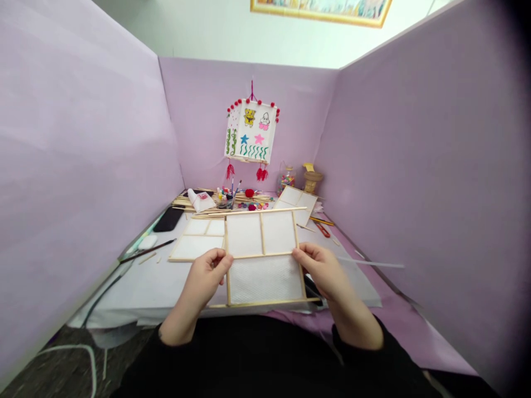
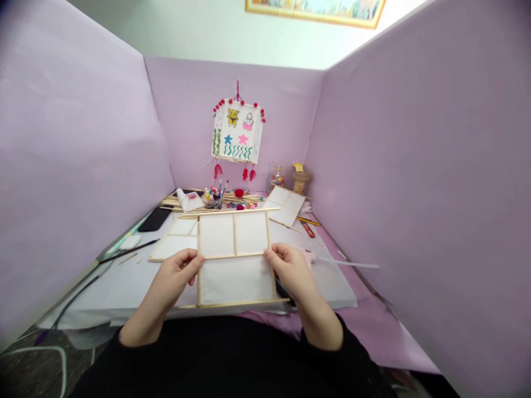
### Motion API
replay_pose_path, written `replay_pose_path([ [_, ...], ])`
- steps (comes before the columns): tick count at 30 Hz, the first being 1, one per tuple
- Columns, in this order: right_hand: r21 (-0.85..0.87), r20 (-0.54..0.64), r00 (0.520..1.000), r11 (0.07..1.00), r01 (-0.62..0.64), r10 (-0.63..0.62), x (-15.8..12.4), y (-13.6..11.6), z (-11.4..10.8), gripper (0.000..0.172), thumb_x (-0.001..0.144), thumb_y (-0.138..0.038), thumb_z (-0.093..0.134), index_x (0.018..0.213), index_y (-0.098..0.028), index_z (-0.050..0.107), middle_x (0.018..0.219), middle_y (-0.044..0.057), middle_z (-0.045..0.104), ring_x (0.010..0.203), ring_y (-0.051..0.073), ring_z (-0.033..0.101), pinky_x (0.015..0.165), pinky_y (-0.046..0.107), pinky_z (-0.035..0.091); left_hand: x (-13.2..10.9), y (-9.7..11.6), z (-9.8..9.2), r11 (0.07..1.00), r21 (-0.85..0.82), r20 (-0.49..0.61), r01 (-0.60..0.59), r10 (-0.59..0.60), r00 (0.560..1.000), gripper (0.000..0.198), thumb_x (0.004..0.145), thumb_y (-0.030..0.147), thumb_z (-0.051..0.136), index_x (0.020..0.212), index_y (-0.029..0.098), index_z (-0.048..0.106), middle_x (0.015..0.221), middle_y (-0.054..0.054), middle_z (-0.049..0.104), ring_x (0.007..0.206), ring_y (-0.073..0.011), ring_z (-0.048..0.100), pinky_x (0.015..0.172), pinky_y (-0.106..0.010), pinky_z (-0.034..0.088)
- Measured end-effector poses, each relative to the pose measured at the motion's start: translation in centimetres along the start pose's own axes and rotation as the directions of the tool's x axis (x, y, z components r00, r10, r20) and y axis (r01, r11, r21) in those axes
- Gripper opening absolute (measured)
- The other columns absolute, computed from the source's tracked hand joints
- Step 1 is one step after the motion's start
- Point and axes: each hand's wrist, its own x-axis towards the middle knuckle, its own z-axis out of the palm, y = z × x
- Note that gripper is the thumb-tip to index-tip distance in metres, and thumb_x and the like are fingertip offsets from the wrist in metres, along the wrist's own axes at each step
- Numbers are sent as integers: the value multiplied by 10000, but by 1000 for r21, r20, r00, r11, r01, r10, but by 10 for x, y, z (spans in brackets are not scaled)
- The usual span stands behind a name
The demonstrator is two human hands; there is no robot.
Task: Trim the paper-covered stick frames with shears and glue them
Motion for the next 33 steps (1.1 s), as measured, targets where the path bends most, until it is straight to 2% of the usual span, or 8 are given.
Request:
replay_pose_path([
  [11, 98, 54, 999, 995, 0, -6, 7, 3, 2, 548, 728, -669, 681, 840, -138, 599, 716, 25, 520, 603, 173, 490, 530, 208, 381, 4, -12, 0, 986, -166, -22, 28, -32, 999, 383, 733, 518, 688, 685, 174, 526, 547, 83, 392, 429, -47, 326, 412, -187, 230],
  [13, 33, 50, 999, 999, 13, -14, 8, 5, -10, 597, 759, -716, 619, 949, -151, 588, 811, 52, 573, 668, 209, 558, 585, 248, 443, 5, -15, -3, 979, -197, -27, 46, -53, 998, 397, 727, 531, 689, 691, 175, 517, 525, 92, 390, 410, -39, 322, 405, -177, 228],
  [15, -156, 2, 997, 985, 79, -80, 7, 11, -28, 555, 815, -682, 545, 1019, -167, 566, 891, 69, 596, 745, 238, 591, 658, 294, 470, 7, -18, -7, 971, -224, -28, 79, -88, 996, 409, 719, 546, 690, 701, 178, 511, 495, 98, 399, 393, -35, 316, 395, -168, 222],
  [17, -466, 31, 987, 871, 155, -159, 3, 20, -43, 358, 852, -525, 543, 916, -173, 561, 886, 73, 595, 813, 253, 580, 712, 317, 452, 8, -21, -13, 961, -251, -35, 114, -127, 991, 422, 706, 560, 695, 709, 182, 508, 471, 101, 407, 378, -34, 310, 381, -161, 210],
  [19, -692, 148, 983, 698, 182, -109, -4, 30, -51, 159, 846, -316, 623, 849, -171, 556, 926, 74, 592, 894, 262, 558, 764, 326, 427, 9, -25, -18, 948, -286, -49, 137, -158, 986, 438, 684, 568, 709, 706, 183, 502, 459, 103, 411, 371, -31, 304, 371, -153, 200],
  [21, -811, 194, 981, 559, 174, -24, -12, 39, -49, 136, 839, -160, 696, 857, -161, 561, 938, 68, 582, 918, 258, 543, 768, 317, 410, 11, -29, -21, 932, -328, -58, 156, -184, 981, 450, 655, 564, 730, 700, 182, 497, 455, 106, 410, 371, -26, 297, 367, -145, 197],
  [27, -904, 180, 982, 384, 186, -52, -22, 46, -19, 272, 852, -117, 827, 829, -143, 557, 914, 58, 560, 894, 253, 531, 746, 303, 396, 17, -38, -27, 904, -388, -88, 178, -228, 970, 432, 614, 508, 761, 676, 177, 490, 441, 106, 410, 368, -19, 288, 361, -131, 196],
  [33, -951, 133, 990, 275, 138, -39, -20, 56, -10, 242, 861, -197, 819, 825, -141, 586, 921, 111, 576, 917, 310, 532, 764, 338, 401, 22, -39, -56, 876, -471, -252, 105, -248, 936, 367, 546, 377, 781, 653, 169, 498, 440, 108, 406, 366, -14, 295, 336, -119, 200],
])
